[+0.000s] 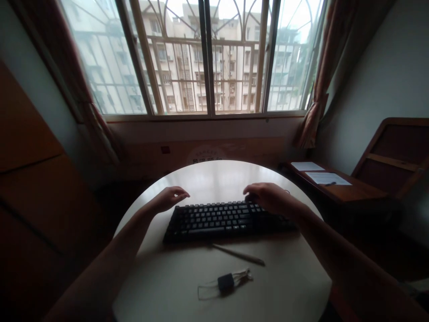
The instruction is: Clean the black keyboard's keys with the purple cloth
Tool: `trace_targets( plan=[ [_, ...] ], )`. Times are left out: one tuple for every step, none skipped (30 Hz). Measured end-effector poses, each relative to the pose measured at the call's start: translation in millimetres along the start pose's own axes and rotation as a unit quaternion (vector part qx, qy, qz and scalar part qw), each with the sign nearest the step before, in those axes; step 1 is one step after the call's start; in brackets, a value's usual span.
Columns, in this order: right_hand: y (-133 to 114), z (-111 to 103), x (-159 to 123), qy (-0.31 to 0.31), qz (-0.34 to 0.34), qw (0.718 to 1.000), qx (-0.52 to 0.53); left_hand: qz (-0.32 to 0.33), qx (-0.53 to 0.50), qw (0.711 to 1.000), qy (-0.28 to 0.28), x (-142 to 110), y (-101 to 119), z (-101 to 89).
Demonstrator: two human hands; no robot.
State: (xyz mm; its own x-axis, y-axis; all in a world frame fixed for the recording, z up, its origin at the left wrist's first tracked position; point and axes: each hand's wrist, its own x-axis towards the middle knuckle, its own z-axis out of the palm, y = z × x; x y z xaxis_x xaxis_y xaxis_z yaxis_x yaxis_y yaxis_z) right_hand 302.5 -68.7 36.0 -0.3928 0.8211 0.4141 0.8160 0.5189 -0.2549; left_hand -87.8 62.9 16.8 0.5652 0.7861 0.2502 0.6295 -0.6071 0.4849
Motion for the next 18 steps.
trace_targets(
  plan=[
    [-16.1, 1.8, 14.2, -0.004, -0.035, 0.999, -0.001, -0.016, 0.001, 1.000, 0.001, 0.6, -4.1, 2.1],
    [-32.0, 3.9, 28.1, -0.010, -0.073, 0.997, 0.000, -0.034, -0.001, 0.999, 0.000, 1.1, -9.2, 3.9],
    [-47.3, 6.5, 41.5, -0.017, -0.109, 0.994, -0.001, -0.050, -0.006, 0.999, -0.005, 1.6, -15.1, 5.1],
    [-61.5, 9.9, 54.4, -0.020, -0.144, 0.989, 0.001, -0.062, -0.010, 0.998, -0.007, 2.1, -21.3, 6.0],
    [-74.2, 14.3, 66.7, -0.018, -0.175, 0.984, 0.006, -0.070, -0.013, 0.997, -0.011, 2.5, -27.4, 6.6],
    [-85.2, 20.0, 78.3, -0.020, -0.204, 0.979, 0.015, -0.080, -0.017, 0.997, -0.010, 2.9, -33.2, 6.9],
    [-94.5, 27.0, 89.1, -0.019, -0.226, 0.974, 0.020, -0.093, -0.022, 0.995, -0.011, 3.2, -38.6, 7.0],
    [-102.2, 35.4, 98.8, -0.016, -0.240, 0.970, 0.019, -0.106, -0.030, 0.994, -0.015, 3.4, -43.3, 7.0],
    [-108.5, 44.9, 107.2, -0.010, -0.246, 0.969, 0.012, -0.115, -0.041, 0.992, -0.019, 3.4, -47.3, 6.8],
    [-113.6, 55.4, 114.1, -0.004, -0.248, 0.969, 0.006, -0.123, -0.052, 0.991, -0.023, 3.2, -50.5, 6.6],
    [-117.7, 66.2, 119.3, -0.002, -0.245, 0.970, 0.005, -0.125, -0.063, 0.990, -0.029, 3.0, -52.9, 6.4],
    [-121.1, 77.1, 122.8, -0.008, -0.242, 0.970, 0.008, -0.121, -0.072, 0.989, -0.034, 2.7, -54.6, 6.2],
    [-123.7, 87.4, 124.6, -0.009, -0.233, 0.972, 0.014, -0.113, -0.079, 0.990, -0.041, 2.5, -55.4, 6.1],
    [-125.5, 96.8, 125.0, -0.020, -0.227, 0.974, 0.018, -0.098, -0.085, 0.990, -0.047, 2.3, -55.5, 6.2],
    [-126.6, 105.0, 124.2, -0.025, -0.218, 0.976, 0.020, -0.081, -0.089, 0.991, -0.050, 2.2, -54.9, 6.4],
    [-126.6, 111.6, 122.6, -0.033, -0.214, 0.976, 0.024, -0.064, -0.094, 0.992, -0.053, 2.3, -53.8, 6.7],
    [-125.7, 116.5, 120.6, -0.046, -0.220, 0.974, 0.032, -0.050, -0.097, 0.993, -0.052, 2.4, -52.4, 7.2],
    [-123.8, 120.0, 118.6, -0.063, -0.229, 0.970, 0.044, -0.041, -0.101, 0.993, -0.050, 2.5, -50.8, 7.7]
  ],
)
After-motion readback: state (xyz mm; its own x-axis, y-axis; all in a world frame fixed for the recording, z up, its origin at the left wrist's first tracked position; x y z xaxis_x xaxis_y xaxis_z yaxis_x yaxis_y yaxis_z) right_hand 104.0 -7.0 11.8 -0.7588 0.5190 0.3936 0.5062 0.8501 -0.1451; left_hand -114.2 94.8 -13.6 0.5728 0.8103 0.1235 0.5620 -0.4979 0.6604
